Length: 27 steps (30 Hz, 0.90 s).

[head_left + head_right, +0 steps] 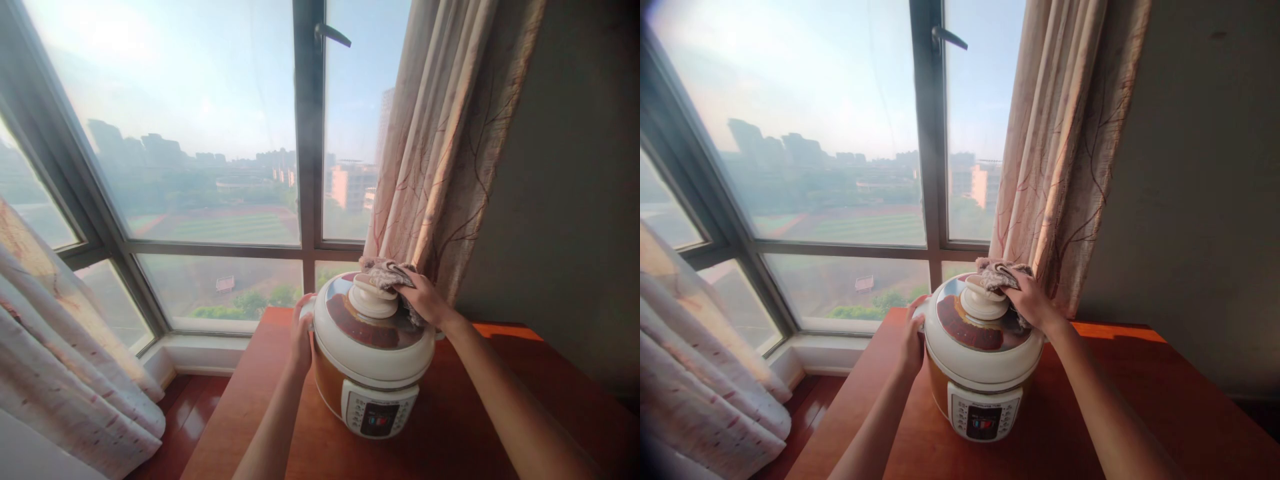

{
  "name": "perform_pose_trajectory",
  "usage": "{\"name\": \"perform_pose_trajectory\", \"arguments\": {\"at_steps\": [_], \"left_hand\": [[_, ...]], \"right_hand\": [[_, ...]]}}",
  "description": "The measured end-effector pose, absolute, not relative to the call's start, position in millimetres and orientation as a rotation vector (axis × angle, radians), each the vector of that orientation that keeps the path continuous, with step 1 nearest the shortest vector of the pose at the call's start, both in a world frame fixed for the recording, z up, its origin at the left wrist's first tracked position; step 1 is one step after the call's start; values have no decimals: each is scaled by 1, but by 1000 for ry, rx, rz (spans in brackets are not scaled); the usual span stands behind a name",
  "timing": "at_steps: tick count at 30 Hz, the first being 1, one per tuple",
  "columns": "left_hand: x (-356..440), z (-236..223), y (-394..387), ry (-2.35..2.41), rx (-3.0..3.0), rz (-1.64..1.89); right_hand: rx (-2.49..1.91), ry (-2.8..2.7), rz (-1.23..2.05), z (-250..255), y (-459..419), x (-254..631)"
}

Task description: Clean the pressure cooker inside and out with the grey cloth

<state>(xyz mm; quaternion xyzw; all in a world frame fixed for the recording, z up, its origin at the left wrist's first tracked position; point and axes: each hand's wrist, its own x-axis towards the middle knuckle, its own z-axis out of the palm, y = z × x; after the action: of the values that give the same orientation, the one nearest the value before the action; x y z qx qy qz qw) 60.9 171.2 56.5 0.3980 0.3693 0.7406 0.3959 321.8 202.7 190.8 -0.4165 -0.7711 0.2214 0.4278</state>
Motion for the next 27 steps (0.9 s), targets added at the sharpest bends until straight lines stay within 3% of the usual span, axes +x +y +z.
{"name": "perform_pose_trajectory", "arguments": {"at_steps": [14, 19, 27], "left_hand": [[65, 56, 175, 828, 936, 1850], [63, 54, 177, 848, 893, 1828], [61, 55, 178, 889, 913, 1844]], "right_hand": [[-1044, -2238, -46, 138, 109, 350], [-1035, -2304, -109, 138, 85, 342], [-1235, -2162, -114, 144, 121, 333]]}}
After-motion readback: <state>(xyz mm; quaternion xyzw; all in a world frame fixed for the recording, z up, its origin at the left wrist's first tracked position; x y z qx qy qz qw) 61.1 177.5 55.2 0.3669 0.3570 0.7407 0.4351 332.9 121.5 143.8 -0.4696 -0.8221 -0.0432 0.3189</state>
